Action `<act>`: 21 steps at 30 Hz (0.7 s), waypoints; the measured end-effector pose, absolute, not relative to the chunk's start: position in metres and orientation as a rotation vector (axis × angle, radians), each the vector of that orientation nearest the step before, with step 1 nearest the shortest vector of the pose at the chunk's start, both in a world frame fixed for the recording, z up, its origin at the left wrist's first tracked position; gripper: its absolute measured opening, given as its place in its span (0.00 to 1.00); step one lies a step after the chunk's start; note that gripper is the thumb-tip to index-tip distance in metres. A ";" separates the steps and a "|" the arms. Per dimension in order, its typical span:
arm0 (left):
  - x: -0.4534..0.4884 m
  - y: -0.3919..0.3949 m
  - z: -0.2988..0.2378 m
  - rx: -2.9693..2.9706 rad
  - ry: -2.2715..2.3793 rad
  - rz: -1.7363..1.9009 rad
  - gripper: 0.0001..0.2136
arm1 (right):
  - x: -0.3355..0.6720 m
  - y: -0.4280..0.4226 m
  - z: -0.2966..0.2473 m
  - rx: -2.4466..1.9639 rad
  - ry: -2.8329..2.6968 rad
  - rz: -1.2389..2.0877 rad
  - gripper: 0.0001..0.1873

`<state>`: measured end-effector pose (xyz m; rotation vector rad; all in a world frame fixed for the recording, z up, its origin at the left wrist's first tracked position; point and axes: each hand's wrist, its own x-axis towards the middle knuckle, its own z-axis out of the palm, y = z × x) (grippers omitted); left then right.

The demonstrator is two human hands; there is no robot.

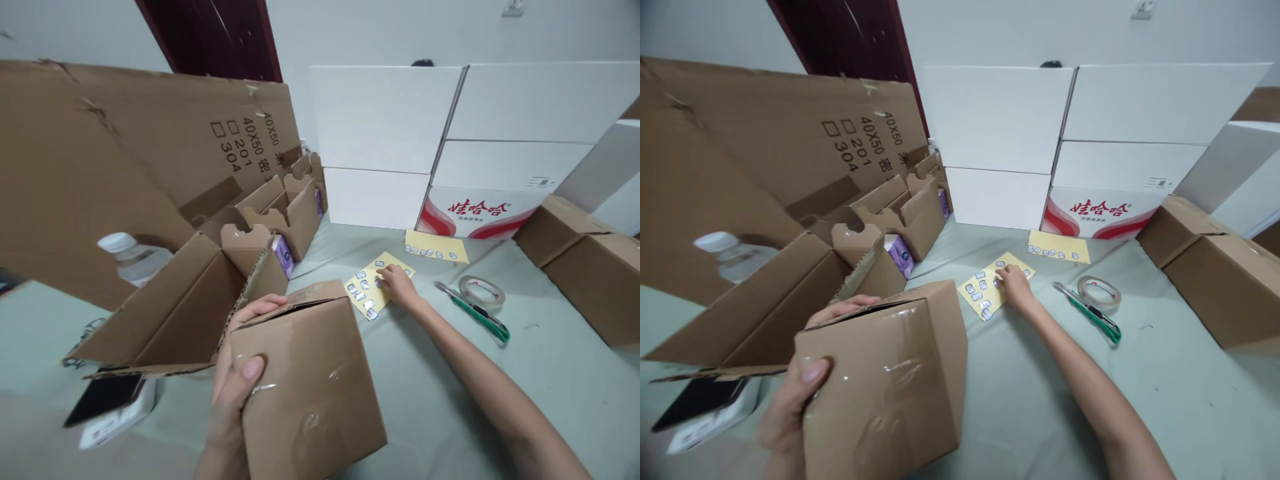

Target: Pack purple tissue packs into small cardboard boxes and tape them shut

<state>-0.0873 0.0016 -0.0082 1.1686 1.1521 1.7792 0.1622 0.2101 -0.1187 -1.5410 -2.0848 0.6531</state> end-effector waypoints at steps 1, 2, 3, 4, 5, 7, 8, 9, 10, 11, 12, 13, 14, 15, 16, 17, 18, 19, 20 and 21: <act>-0.087 0.003 -0.009 1.167 1.144 1.771 0.21 | 0.158 0.212 -0.118 -1.540 -2.082 0.680 0.17; -0.086 0.004 -0.010 1.168 1.135 1.764 0.22 | 0.156 0.213 -0.117 -1.536 -2.070 0.713 0.17; -0.084 0.005 -0.010 1.169 1.125 1.769 0.21 | 0.154 0.214 -0.116 -1.528 -2.049 0.749 0.17; -0.082 0.005 -0.011 1.168 1.109 1.785 0.21 | 0.154 0.215 -0.113 -1.515 -2.021 0.789 0.17; -0.079 0.006 -0.012 1.168 1.087 1.808 0.21 | 0.155 0.216 -0.110 -1.497 -1.987 0.833 0.17; -0.072 0.007 -0.013 1.172 1.043 1.858 0.21 | 0.158 0.215 -0.101 -1.440 -1.900 0.929 0.17; -0.070 0.007 -0.014 1.173 1.027 1.875 0.21 | 0.160 0.212 -0.094 -1.404 -1.844 0.972 0.17; -0.068 0.008 -0.015 1.179 1.010 1.880 0.21 | 0.162 0.207 -0.085 -1.363 -1.779 1.005 0.17; -0.066 0.009 -0.015 1.189 0.995 1.876 0.21 | 0.164 0.199 -0.074 -1.317 -1.709 1.026 0.18; -0.066 0.009 -0.016 1.201 0.981 1.876 0.21 | 0.166 0.187 -0.062 -1.268 -1.640 1.037 0.19; -0.066 0.009 -0.017 1.220 0.962 1.875 0.20 | 0.168 0.170 -0.049 -1.214 -1.575 1.038 0.21; -0.066 0.009 -0.017 1.242 0.943 1.872 0.20 | 0.169 0.149 -0.034 -1.155 -1.525 1.035 0.22; -0.066 0.008 -0.018 1.263 0.928 1.870 0.20 | 0.169 0.125 -0.020 -1.096 -1.499 1.031 0.22; -0.066 0.007 -0.019 1.279 0.923 1.867 0.20 | 0.168 0.099 -0.007 -1.032 -1.481 1.022 0.19; -0.065 0.005 -0.019 1.291 0.921 1.863 0.20 | 0.165 0.072 0.005 -0.975 -1.498 0.984 0.14; -0.064 0.003 -0.019 1.296 0.918 1.864 0.20 | 0.161 0.046 0.015 -0.945 -1.581 0.932 0.09; -0.063 -0.001 -0.018 1.292 0.916 1.864 0.20 | 0.157 0.024 0.022 -0.902 -1.673 0.873 0.07; -0.061 -0.005 -0.017 1.280 0.921 1.866 0.19 | 0.152 0.005 0.027 -0.869 -1.757 0.811 0.07; -0.059 -0.009 -0.015 1.269 0.937 1.870 0.18 | 0.148 -0.009 0.029 -0.857 -1.836 0.748 0.09; -0.058 -0.014 -0.013 1.275 0.966 1.879 0.17 | 0.144 -0.019 0.028 -0.858 -1.893 0.693 0.11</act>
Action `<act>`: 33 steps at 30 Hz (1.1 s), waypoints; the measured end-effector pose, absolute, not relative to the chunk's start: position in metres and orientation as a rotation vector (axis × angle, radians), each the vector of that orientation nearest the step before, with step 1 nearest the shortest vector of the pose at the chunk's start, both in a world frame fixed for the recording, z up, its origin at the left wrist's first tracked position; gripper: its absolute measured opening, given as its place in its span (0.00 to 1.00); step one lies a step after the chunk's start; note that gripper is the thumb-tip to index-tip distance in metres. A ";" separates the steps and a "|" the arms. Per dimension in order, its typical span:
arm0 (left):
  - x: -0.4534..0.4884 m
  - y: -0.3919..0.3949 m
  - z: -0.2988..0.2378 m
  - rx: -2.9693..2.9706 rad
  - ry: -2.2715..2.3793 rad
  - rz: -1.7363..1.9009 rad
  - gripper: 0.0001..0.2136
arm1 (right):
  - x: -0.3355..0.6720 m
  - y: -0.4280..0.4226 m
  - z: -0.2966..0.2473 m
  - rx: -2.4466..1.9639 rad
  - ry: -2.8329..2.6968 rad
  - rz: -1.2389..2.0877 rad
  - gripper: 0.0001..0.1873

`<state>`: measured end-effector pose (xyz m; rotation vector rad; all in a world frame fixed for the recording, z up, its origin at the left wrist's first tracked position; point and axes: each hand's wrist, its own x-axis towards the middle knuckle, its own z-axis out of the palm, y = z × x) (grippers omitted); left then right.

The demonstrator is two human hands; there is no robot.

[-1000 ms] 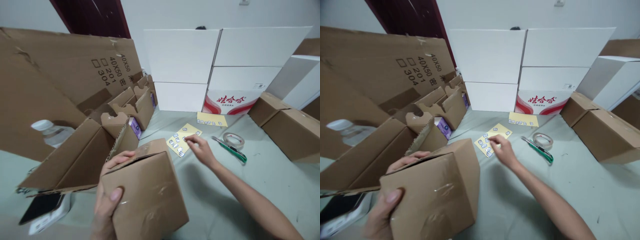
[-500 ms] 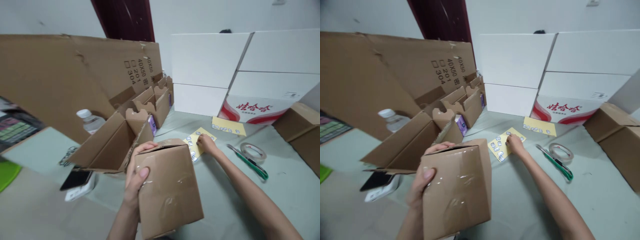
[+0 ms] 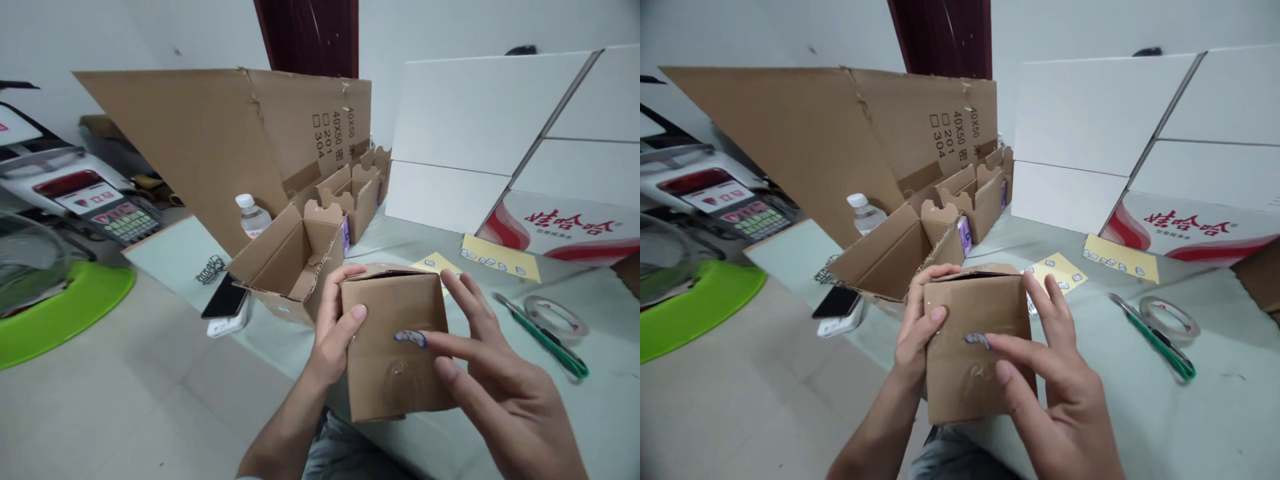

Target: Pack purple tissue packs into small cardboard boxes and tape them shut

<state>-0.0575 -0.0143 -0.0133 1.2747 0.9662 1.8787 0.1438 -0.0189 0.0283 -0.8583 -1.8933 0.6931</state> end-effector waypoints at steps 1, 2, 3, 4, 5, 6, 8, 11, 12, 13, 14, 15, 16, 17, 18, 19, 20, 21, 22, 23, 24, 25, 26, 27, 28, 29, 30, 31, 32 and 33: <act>-0.056 -0.019 -0.011 1.304 1.009 1.887 0.16 | 0.141 -0.026 0.026 -0.874 -1.933 0.649 0.13; -0.054 -0.024 -0.009 1.358 1.063 1.888 0.14 | 0.138 -0.030 0.022 -0.892 -1.954 0.609 0.16; -0.053 -0.028 -0.007 1.429 1.121 1.881 0.12 | 0.137 -0.033 0.017 -0.902 -1.957 0.575 0.17; -0.053 -0.031 -0.005 1.499 1.171 1.873 0.11 | 0.136 -0.035 0.012 -0.907 -1.954 0.552 0.18; -0.053 -0.033 -0.004 1.557 1.203 1.855 0.10 | 0.135 -0.037 0.008 -0.903 -1.951 0.536 0.19; -0.053 -0.034 -0.004 1.596 1.217 1.836 0.10 | 0.134 -0.038 0.003 -0.897 -1.946 0.524 0.19; -0.054 -0.034 -0.004 1.662 1.217 1.809 0.11 | 0.132 -0.041 -0.003 -0.893 -1.944 0.512 0.21; -0.055 -0.033 -0.004 1.799 1.257 1.767 0.17 | 0.130 -0.044 -0.008 -0.906 -1.947 0.485 0.23; -0.055 -0.033 -0.003 1.829 1.281 1.756 0.16 | 0.129 -0.045 -0.008 -0.908 -1.949 0.471 0.23; -0.055 -0.033 -0.003 1.845 1.297 1.746 0.16 | 0.128 -0.045 -0.009 -0.910 -1.953 0.454 0.23; -0.054 -0.034 -0.003 1.847 1.305 1.742 0.16 | 0.128 -0.046 -0.009 -0.908 -1.953 0.429 0.25; -0.054 -0.034 -0.002 1.844 1.305 1.742 0.16 | 0.127 -0.046 -0.010 -0.905 -1.947 0.392 0.27; -0.053 -0.034 -0.002 1.839 1.300 1.746 0.16 | 0.126 -0.047 -0.011 -0.902 -1.936 0.342 0.31; -0.053 -0.034 -0.002 1.837 1.294 1.747 0.16 | 0.126 -0.047 -0.013 -0.898 -1.927 0.280 0.34; -0.052 -0.034 -0.002 1.837 1.291 1.746 0.16 | 0.125 -0.047 -0.014 -0.894 -1.928 0.215 0.38; -0.052 -0.034 -0.001 1.837 1.291 1.743 0.16 | 0.125 -0.047 -0.016 -0.885 -1.949 0.150 0.40; -0.052 -0.034 -0.001 1.837 1.294 1.738 0.17 | 0.126 -0.046 -0.019 -0.872 -1.991 0.091 0.41; -0.052 -0.034 -0.001 1.840 1.298 1.729 0.17 | 0.126 -0.045 -0.021 -0.865 -2.039 0.046 0.41; -0.053 -0.035 0.000 1.847 1.299 1.719 0.18 | 0.127 -0.045 -0.022 -0.866 -2.079 0.018 0.41; -0.054 -0.035 0.000 1.859 1.298 1.705 0.19 | 0.128 -0.044 -0.024 -0.874 -2.103 0.006 0.40; -0.056 -0.035 0.001 1.875 1.295 1.689 0.20 | 0.130 -0.043 -0.025 -0.884 -2.108 0.012 0.40; -0.058 -0.035 0.001 1.892 1.289 1.672 0.21 | 0.131 -0.042 -0.026 -0.894 -2.090 0.032 0.39; -0.060 -0.035 0.001 1.906 1.278 1.662 0.22 | 0.133 -0.042 -0.026 -0.901 -2.054 0.069 0.39; -0.061 -0.035 0.000 1.910 1.259 1.670 0.22 | 0.134 -0.043 -0.027 -0.910 -2.005 0.117 0.39; -0.061 -0.036 -0.002 1.903 1.237 1.689 0.21 | 0.135 -0.044 -0.029 -0.931 -1.953 0.177 0.40; -0.060 -0.037 -0.006 1.892 1.216 1.713 0.21 | 0.135 -0.046 -0.032 -0.970 -1.902 0.247 0.42; -0.057 -0.040 -0.011 1.889 1.193 1.737 0.23 | 0.136 -0.050 -0.035 -1.023 -1.860 0.317 0.45; -0.053 -0.044 -0.020 1.896 1.171 1.766 0.26 | 0.136 -0.054 -0.040 -1.073 -1.834 0.367 0.49; -0.047 -0.049 -0.031 1.912 1.152 1.793 0.28 | 0.136 -0.060 -0.045 -1.110 -1.821 0.384 0.56; -0.040 -0.056 -0.044 1.936 1.128 1.806 0.30 | 0.135 -0.066 -0.051 -1.132 -1.816 0.370 0.63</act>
